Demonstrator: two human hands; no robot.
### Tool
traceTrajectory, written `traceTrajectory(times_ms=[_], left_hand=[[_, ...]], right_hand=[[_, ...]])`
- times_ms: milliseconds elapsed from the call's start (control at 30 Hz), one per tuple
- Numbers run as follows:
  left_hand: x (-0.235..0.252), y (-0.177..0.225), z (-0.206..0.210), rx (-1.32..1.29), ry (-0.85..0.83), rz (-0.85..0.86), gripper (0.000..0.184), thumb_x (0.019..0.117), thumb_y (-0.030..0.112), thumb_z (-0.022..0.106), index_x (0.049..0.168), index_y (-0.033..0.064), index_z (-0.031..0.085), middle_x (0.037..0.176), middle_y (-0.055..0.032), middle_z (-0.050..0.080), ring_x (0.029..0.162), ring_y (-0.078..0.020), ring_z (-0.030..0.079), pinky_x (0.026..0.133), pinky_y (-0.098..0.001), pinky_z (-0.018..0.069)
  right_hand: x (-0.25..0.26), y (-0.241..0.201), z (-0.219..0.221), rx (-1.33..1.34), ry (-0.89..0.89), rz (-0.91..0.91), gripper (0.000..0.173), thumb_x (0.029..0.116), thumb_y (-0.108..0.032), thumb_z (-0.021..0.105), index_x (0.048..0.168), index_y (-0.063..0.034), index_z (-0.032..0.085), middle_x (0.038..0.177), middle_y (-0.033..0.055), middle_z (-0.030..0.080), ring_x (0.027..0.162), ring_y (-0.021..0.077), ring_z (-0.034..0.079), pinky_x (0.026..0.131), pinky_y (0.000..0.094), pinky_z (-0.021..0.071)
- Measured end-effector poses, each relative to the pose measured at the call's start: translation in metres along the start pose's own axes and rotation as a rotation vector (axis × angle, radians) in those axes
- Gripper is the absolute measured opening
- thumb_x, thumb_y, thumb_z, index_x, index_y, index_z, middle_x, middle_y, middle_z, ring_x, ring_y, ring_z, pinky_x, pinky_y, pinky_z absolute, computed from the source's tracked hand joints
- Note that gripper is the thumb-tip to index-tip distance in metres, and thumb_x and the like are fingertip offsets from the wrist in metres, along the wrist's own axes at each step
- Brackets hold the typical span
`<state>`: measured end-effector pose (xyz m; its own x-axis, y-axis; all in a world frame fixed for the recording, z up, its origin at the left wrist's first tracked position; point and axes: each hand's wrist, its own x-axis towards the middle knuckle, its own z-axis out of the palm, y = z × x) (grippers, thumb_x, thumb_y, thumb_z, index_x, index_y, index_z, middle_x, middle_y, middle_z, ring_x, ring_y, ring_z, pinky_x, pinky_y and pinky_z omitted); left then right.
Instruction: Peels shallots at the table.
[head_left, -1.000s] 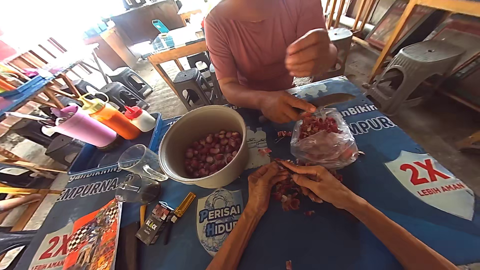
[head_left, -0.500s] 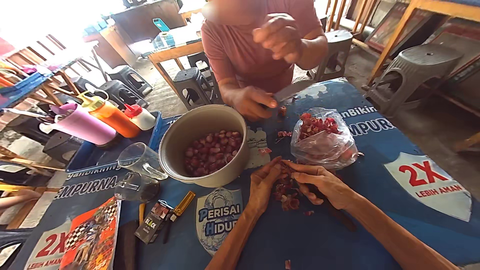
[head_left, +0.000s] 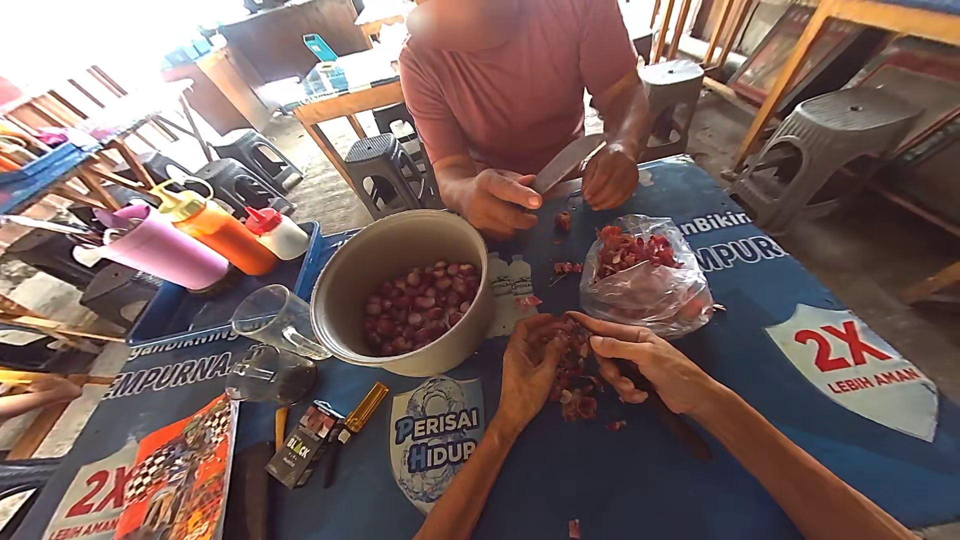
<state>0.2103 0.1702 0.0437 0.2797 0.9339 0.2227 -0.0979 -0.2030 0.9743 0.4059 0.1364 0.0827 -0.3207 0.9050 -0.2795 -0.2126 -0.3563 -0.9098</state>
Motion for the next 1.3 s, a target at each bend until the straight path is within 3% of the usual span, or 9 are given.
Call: traceTrajectory(times_ms=[233,500,700,1000,1167,1300], left_hand=[[-0.002,0.003,-0.001,0.064,0.016,0.007,0.039,0.0965,0.0,0.061,0.13,-0.0134,0.046,0.115,-0.0145,0.069,0.099,-0.0113,0.07,0.087,-0.0257,0.0583],[0.003,0.0,-0.008,-0.095,0.005,-0.127,0.035,0.0993,0.0,0.055,0.131,-0.0128,0.047,0.109,-0.0121,0.07,0.096,-0.0124,0.07,0.089,-0.0294,0.0575],[0.003,0.001,-0.008,-0.1,-0.006,-0.145,0.036,0.0988,0.0,0.055,0.132,-0.0124,0.046,0.107,-0.011,0.07,0.095,-0.0115,0.069,0.089,-0.0286,0.0571],[0.003,-0.002,-0.01,-0.171,-0.037,-0.179,0.03,0.0989,-0.002,0.052,0.127,-0.0109,0.051,0.103,-0.009,0.071,0.09,-0.0114,0.069,0.085,-0.0281,0.0569],[0.004,0.001,-0.008,-0.181,-0.016,-0.172,0.031,0.0994,-0.001,0.054,0.128,-0.011,0.05,0.105,-0.0104,0.072,0.09,-0.0124,0.07,0.086,-0.0292,0.0572],[0.004,0.0,-0.008,-0.22,0.009,-0.213,0.028,0.102,0.002,0.051,0.127,-0.0104,0.053,0.099,-0.0095,0.071,0.086,-0.0131,0.069,0.084,-0.0297,0.0576]], right_hand=[[0.0,0.004,0.003,-0.238,-0.001,-0.083,0.051,0.1062,-0.017,0.047,0.157,-0.0166,0.041,0.077,-0.0029,0.059,0.047,0.0055,0.049,0.041,0.0188,0.0438],[0.003,0.009,0.0,-0.436,-0.072,-0.148,0.055,0.1051,-0.019,0.05,0.159,-0.0174,0.038,0.081,-0.0022,0.062,0.053,0.0052,0.055,0.045,0.0192,0.0464],[0.003,0.012,0.0,-0.508,-0.032,-0.176,0.049,0.1058,-0.018,0.05,0.155,-0.0156,0.046,0.077,-0.0034,0.062,0.051,0.0035,0.052,0.045,0.0183,0.0446],[0.004,0.012,-0.001,-0.377,-0.034,-0.113,0.045,0.1053,-0.017,0.05,0.15,-0.016,0.052,0.076,-0.0039,0.062,0.048,0.0042,0.052,0.042,0.0182,0.044],[0.002,0.007,0.003,-0.153,0.001,-0.001,0.045,0.1067,-0.017,0.049,0.152,-0.0149,0.05,0.071,-0.0022,0.057,0.046,0.0055,0.049,0.039,0.0185,0.0423],[0.002,0.009,0.006,-0.089,0.04,-0.021,0.045,0.1063,-0.015,0.049,0.152,-0.0133,0.05,0.07,-0.0016,0.057,0.045,0.0057,0.049,0.039,0.0184,0.0425]])
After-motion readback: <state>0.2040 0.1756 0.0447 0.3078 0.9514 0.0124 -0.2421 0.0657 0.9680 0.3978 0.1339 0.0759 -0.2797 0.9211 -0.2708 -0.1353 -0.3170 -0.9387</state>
